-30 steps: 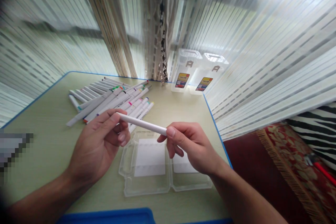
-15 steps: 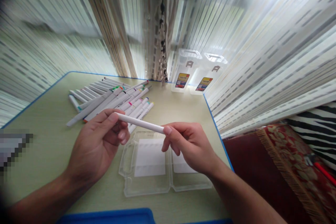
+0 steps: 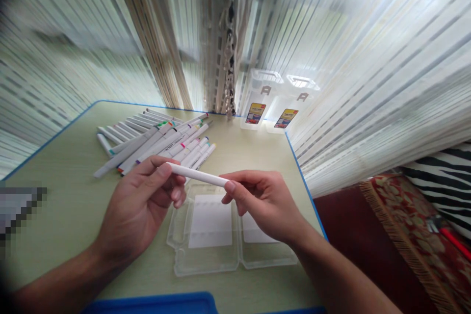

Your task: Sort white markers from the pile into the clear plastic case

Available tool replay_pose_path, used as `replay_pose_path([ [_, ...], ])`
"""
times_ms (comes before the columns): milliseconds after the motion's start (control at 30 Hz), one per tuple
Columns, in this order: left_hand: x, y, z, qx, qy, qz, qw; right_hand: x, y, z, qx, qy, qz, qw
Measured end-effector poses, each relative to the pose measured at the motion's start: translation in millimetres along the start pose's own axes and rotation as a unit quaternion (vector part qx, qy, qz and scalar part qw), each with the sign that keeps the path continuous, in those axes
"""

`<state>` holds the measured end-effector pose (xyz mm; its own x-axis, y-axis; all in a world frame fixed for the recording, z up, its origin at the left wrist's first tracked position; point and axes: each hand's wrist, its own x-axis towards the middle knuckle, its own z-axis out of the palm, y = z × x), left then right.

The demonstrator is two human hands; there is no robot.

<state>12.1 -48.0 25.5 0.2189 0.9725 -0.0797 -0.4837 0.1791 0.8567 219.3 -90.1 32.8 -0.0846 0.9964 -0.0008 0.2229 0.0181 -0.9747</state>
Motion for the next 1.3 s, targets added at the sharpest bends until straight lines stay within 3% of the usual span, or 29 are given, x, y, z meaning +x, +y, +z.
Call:
replay_pose_path([
  [767,-5.6,-16.5,-5.0,0.013,-0.168,-0.103,0.980,-1.0,-1.7,4.4,-0.200,-0.020,-0.047,0.978],
  [1300,-6.5,-11.8,-0.8,0.085,-0.206,-0.114,0.968,-4.2,-3.5,6.7,-0.236,-0.058,-0.104,0.964],
])
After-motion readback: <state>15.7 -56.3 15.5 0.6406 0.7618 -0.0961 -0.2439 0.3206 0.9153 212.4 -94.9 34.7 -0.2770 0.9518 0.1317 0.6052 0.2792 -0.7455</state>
